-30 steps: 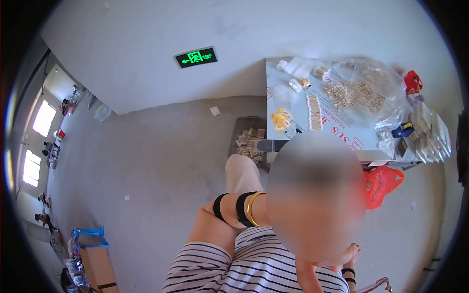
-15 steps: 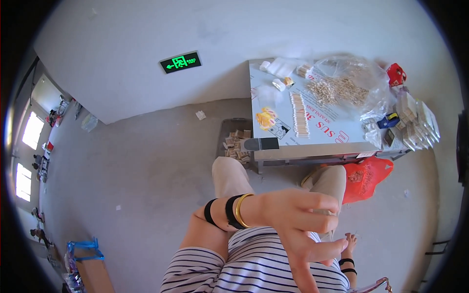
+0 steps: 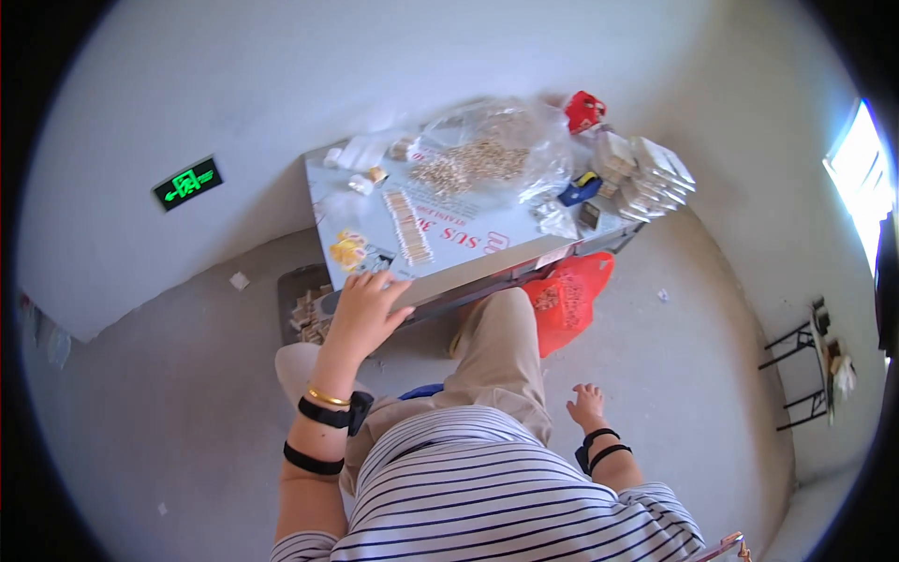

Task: Organizing and aligning cotton swabs on a table before placing them into a tray.

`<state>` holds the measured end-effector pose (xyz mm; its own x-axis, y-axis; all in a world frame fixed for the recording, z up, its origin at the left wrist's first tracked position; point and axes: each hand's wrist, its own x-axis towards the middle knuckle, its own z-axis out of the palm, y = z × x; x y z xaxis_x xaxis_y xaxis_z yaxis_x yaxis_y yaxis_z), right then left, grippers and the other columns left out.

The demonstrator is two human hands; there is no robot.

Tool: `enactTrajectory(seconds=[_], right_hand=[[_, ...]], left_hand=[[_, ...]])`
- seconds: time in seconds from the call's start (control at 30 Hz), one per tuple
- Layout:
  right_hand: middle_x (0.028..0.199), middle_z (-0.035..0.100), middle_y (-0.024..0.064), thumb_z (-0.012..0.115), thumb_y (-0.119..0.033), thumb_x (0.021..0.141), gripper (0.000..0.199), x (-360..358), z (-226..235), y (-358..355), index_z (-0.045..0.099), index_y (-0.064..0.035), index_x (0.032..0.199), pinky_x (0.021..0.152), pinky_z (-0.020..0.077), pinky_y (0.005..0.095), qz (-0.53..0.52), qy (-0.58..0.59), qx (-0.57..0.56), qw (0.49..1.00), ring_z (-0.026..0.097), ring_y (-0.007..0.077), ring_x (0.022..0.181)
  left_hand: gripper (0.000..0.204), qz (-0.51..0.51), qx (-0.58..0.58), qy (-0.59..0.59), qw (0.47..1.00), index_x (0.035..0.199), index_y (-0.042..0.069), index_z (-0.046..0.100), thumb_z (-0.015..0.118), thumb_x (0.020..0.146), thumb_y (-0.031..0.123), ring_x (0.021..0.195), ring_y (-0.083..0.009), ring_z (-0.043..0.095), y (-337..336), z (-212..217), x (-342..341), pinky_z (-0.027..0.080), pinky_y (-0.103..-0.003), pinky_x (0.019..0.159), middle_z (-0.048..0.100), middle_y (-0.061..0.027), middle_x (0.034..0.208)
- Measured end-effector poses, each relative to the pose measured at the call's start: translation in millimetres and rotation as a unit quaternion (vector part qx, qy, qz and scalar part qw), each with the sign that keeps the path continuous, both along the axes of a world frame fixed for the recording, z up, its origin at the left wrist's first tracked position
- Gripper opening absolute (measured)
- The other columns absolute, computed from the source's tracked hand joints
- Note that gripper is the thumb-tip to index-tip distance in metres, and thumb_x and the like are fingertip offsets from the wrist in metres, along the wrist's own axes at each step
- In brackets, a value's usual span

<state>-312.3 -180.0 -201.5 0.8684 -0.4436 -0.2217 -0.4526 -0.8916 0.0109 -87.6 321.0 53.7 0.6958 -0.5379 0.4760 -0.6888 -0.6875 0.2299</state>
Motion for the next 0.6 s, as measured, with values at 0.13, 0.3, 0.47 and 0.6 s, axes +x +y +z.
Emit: enactTrajectory(seconds=[0.13,0.3,0.47,0.6], right_hand=[[0.134,0.058,0.0106,0.076,-0.032,0.084,0.048,3,7,2,0.065,-0.0175,0.128,0.109,0.0446,0.0517,-0.012,0.011,0.012,1.000,0.050,0.0343,0.131],[0.137,0.058,0.0099,0.078,-0.036,0.082,0.053,30,4,-25,0.064,-0.0171,0.129,0.110,0.0447,0.0517,-0.038,0.013,0.015,0.999,0.049,0.0347,0.133],[0.136,0.060,0.0126,0.082,-0.043,0.081,0.058,107,18,-73,0.067,-0.0126,0.128,0.113,0.0418,0.0523,-0.029,-0.052,-0.020,0.998,0.051,0.0371,0.132],[0.139,0.057,0.0192,0.083,-0.049,0.080,0.068,161,32,-149,0.067,-0.0057,0.130,0.113,0.0418,0.0534,-0.058,-0.130,-0.001,0.990,0.052,0.0404,0.131]], left_hand=[[0.040,0.011,0.001,0.053,0.999,0.123,0.010,0.073,0.078,0.088,0.027,0.106,-0.0277,0.062,5,-23,-6,0.045,-0.042,0.095,0.066,-0.0084,0.107],[0.043,0.027,0.026,0.097,0.995,0.126,0.010,0.071,0.078,0.088,0.029,0.106,-0.0279,0.063,4,-44,2,0.045,-0.042,0.094,0.067,-0.0087,0.109],[0.046,0.082,0.061,0.162,0.981,0.125,0.010,0.070,0.079,0.087,0.033,0.106,-0.0294,0.065,16,-69,8,0.047,-0.044,0.093,0.068,-0.0093,0.110],[0.042,0.038,0.047,0.159,0.985,0.121,0.011,0.071,0.079,0.087,0.035,0.107,-0.0297,0.066,1,-91,28,0.048,-0.045,0.092,0.069,-0.0092,0.107]])
